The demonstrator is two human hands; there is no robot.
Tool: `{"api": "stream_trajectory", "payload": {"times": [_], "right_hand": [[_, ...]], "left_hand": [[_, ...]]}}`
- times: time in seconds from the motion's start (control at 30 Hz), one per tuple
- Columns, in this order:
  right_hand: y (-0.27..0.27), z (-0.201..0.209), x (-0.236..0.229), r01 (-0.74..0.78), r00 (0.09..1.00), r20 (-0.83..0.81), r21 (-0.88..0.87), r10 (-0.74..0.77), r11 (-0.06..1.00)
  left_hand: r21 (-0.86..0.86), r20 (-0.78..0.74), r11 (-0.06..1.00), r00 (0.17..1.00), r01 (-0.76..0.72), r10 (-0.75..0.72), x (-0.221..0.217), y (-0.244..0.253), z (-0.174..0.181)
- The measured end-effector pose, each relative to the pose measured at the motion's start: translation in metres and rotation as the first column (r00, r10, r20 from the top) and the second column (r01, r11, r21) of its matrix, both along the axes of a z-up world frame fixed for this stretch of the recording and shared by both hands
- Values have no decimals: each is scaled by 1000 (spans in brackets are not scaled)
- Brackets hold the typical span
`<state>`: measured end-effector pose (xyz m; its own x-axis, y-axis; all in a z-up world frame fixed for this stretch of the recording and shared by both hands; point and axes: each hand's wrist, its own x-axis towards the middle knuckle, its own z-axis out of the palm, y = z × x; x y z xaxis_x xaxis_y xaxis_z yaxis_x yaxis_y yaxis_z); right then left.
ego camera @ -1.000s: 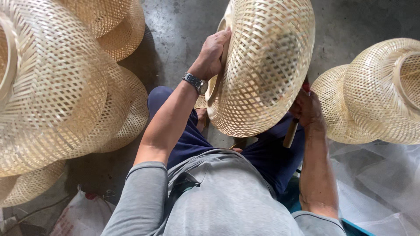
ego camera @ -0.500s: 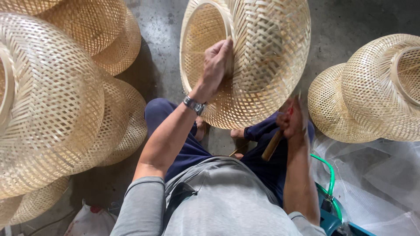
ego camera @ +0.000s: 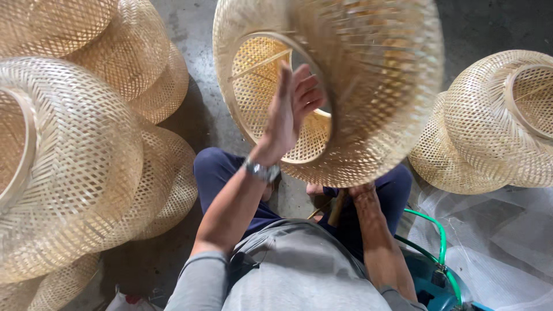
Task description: The person sits on the floor and uses a small red-handled tool to trim and smooth the woven bamboo rim of a basket. They rotate the basket to work on different sections of the edge, ensuring a clean finish.
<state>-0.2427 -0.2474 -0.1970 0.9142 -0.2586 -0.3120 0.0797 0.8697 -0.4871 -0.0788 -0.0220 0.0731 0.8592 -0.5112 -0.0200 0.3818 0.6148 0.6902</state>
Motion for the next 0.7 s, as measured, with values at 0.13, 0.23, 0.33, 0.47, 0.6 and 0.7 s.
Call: {"api": "stream_trajectory", "payload": {"times": [0.13, 0.23, 0.33, 0.47, 0.6, 0.7], "right_hand": [[21, 11, 9, -313, 935, 214, 127, 282, 941], [30, 29, 9, -279, 954, -91, 68, 285, 958], [17, 52, -2, -168, 952, -260, 0, 162, 986], [-11, 93, -22, -144, 963, -253, -175, 97, 974], [-25, 149, -34, -117, 973, -230, -489, 2, 865], [-10, 198, -34, -172, 973, -231, -747, -8, 642]], "left_hand": [[-137, -87, 976, 983, -171, 161, 54, -21, -11], [-26, -177, 970, 956, -240, 232, 91, -24, -45], [-182, -203, 952, 957, -245, 207, 104, -25, -75], [-14, -176, 948, 934, -318, 311, 113, -21, -95], [-37, -247, 974, 947, -223, 207, 105, -10, -87], [-143, -101, 969, 976, -204, 191, 110, -8, -103]]}}
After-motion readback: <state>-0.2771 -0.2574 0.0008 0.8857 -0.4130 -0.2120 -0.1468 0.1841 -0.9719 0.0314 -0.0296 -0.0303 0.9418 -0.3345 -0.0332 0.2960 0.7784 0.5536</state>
